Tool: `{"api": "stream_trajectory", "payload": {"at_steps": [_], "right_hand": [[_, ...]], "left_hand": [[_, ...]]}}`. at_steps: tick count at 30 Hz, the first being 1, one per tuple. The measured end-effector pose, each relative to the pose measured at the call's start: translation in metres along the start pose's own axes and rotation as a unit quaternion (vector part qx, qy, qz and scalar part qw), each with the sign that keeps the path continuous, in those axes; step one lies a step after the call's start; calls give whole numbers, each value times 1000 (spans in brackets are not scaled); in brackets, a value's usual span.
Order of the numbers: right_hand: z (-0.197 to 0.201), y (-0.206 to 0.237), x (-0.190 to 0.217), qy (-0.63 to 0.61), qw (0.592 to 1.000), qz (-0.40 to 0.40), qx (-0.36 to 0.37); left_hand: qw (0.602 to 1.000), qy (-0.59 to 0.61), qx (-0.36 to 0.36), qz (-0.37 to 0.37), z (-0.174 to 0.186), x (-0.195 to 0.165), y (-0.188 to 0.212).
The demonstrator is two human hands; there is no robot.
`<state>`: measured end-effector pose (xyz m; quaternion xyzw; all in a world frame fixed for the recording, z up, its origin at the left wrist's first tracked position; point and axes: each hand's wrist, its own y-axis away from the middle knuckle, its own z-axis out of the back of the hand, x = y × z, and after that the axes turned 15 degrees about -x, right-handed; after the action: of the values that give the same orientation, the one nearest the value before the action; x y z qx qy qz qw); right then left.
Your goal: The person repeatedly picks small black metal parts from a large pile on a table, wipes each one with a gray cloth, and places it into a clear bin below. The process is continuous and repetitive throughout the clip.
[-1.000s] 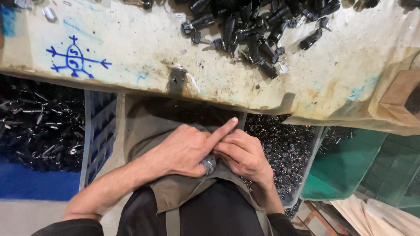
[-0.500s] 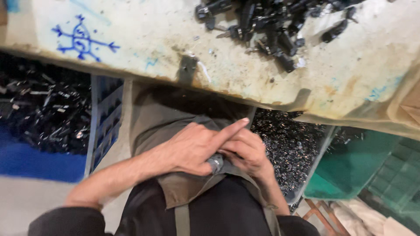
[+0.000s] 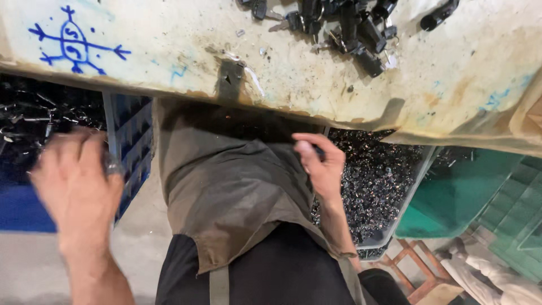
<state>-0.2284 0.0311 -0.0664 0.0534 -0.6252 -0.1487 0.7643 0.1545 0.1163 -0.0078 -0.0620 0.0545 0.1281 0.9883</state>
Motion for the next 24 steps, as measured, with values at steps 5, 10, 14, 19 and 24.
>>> {"api": "stream_trajectory", "payload": {"at_steps": [5, 10, 14, 19, 24], "right_hand": [[-54, -14, 11, 209, 947, 201, 138], [-101, -18, 25, 374, 870, 238, 216], [-115, -22, 28, 403, 846, 229, 264], [-103, -30, 39, 342, 883, 258, 190], [-41, -19, 49, -154, 940, -231, 196]], "left_hand": [[984, 165, -13, 64, -34, -6, 4], [940, 328, -59, 80, -26, -52, -7], [901, 420, -93, -55, -19, -105, -45], [860, 413, -128, -270, -31, -189, -132], [842, 255, -190, -437, -33, -275, -192]]}}
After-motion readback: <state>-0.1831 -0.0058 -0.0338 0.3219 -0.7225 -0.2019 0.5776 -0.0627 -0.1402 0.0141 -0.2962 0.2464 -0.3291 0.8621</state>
